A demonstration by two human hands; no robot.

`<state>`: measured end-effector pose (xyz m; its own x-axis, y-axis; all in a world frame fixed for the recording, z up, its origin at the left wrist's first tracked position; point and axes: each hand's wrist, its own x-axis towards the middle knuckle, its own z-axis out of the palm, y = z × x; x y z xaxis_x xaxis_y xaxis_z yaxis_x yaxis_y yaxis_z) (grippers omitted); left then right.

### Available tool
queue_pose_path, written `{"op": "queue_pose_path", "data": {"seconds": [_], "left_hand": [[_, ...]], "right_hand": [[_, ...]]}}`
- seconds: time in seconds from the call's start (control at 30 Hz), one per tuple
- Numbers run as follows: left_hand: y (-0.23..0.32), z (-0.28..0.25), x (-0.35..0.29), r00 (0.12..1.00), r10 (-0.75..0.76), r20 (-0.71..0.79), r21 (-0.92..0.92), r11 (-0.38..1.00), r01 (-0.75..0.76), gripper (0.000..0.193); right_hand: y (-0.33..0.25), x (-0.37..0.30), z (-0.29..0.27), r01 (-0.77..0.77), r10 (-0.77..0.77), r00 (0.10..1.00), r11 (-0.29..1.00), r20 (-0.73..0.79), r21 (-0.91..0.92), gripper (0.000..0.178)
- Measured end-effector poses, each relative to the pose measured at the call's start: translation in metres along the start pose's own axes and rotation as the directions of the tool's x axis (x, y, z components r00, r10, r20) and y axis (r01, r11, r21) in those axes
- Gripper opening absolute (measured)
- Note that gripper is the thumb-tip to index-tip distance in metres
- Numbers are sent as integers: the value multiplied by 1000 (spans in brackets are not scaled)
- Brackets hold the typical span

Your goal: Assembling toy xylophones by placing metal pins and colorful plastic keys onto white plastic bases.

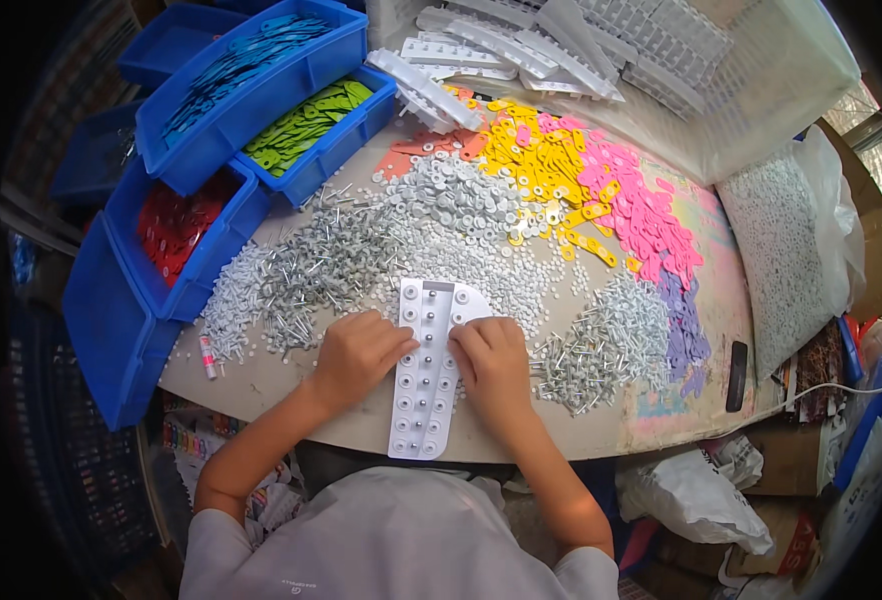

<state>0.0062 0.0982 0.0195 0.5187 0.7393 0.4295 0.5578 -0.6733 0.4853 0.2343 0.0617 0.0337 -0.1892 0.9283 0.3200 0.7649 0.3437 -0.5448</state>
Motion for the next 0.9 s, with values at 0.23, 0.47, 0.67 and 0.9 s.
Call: {"op": "queue_pose_path", "data": {"seconds": [0.23,0.47,0.67,0.9], "left_hand": [[-43,-5,75,978,-177,-111,-25,984,175,16],[-96,31,123,986,-168,15,119,979,165,18],[-76,24,130,956,-285,72,73,957,280,16],[-8,-27,80,913,-391,117,-549,741,388,10]], "right_hand": [[2,-4,3,15,-16,995,1000,-98,-6,13],[2,16,-14,-266,284,959,913,-15,308,9],[70,61,-19,-186,166,967,979,-192,-89,10],[101,84,0,-161,137,985,949,-106,-272,12]]}}
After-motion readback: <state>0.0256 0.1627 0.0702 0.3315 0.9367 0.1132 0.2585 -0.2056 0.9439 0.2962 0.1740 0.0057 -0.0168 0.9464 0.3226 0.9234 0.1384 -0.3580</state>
